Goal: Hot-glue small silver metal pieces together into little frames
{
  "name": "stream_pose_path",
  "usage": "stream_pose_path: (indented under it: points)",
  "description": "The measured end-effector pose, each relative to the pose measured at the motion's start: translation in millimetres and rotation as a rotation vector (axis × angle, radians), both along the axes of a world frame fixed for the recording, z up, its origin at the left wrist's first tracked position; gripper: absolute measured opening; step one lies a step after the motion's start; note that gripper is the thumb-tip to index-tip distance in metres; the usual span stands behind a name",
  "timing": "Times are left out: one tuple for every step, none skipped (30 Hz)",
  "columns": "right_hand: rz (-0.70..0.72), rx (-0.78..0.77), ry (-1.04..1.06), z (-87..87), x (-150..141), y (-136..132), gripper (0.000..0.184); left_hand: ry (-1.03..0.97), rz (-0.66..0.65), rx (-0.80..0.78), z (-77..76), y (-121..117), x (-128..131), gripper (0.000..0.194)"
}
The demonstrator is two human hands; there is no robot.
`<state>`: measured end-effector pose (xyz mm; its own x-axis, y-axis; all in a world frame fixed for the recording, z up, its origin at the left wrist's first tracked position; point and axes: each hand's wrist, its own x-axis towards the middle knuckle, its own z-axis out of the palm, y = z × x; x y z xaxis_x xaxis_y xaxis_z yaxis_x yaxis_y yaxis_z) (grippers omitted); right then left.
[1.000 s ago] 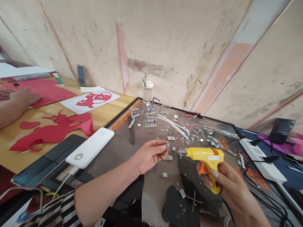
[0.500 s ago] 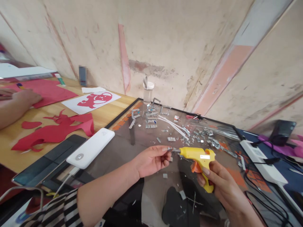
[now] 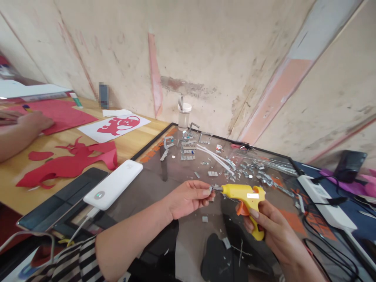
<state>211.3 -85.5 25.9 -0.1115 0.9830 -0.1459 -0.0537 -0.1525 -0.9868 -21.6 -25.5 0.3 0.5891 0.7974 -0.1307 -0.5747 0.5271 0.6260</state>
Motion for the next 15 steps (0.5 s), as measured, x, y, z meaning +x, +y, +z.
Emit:
stream_pose_path:
  points:
    - [-0.001, -0.001, 0.002, 0.2, -0.1, -0.1, 0.033, 0.003, -0.002, 0.0, 0.6, 0.2, 0.0, 0.02]
    - [0.002, -0.002, 0.004, 0.4, -0.2, -0.1, 0.033, 0.007, -0.002, 0.004, 1.1, 0.4, 0.0, 0.02]
    - [0.005, -0.001, 0.005, 0.5, -0.2, -0.2, 0.033, 0.011, 0.0, 0.012, 1.6, 0.4, 0.1, 0.02]
    - [0.01, -0.002, 0.006, 0.6, -0.3, -0.2, 0.033, 0.017, 0.007, 0.023, 1.8, 0.4, 0.3, 0.02]
    - [0.012, -0.004, 0.007, 0.6, -0.4, -0.3, 0.033, 0.023, 0.018, 0.037, 1.9, 0.3, 0.4, 0.019]
    - [0.01, -0.005, 0.009, 0.5, -0.7, -0.4, 0.032, 0.03, 0.031, 0.053, 1.7, 0.2, 0.6, 0.019]
    - [0.006, -0.005, 0.015, 0.3, -1.1, -0.6, 0.032, 0.038, 0.042, 0.07, 1.5, 0.0, 0.7, 0.019]
    - [0.002, -0.006, 0.022, 0.1, -1.6, -0.8, 0.032, 0.047, 0.047, 0.086, 1.2, -0.2, 0.7, 0.019]
    - [-0.005, -0.005, 0.03, -0.3, -2.1, -1.0, 0.032, 0.055, 0.049, 0.1, 0.9, -0.4, 0.7, 0.019]
    - [-0.013, -0.003, 0.038, -0.6, -2.7, -1.2, 0.032, 0.06, 0.045, 0.112, 0.6, -0.6, 0.7, 0.019]
    - [-0.02, 0.002, 0.044, -1.0, -3.2, -1.3, 0.031, 0.063, 0.04, 0.122, 0.5, -0.8, 0.7, 0.019]
    - [-0.022, 0.005, 0.046, -1.3, -3.6, -1.3, 0.03, 0.062, 0.037, 0.127, 0.6, -0.9, 0.6, 0.02]
    - [-0.023, 0.007, 0.046, -1.4, -3.9, -1.4, 0.029, 0.06, 0.036, 0.128, 0.7, -1.0, 0.6, 0.02]
    - [-0.024, 0.009, 0.045, -1.5, -4.1, -1.4, 0.029, 0.059, 0.037, 0.123, 1.0, -1.0, 0.7, 0.02]
    - [-0.024, 0.011, 0.042, -1.4, -4.2, -1.4, 0.028, 0.059, 0.041, 0.115, 1.4, -0.8, 0.7, 0.02]
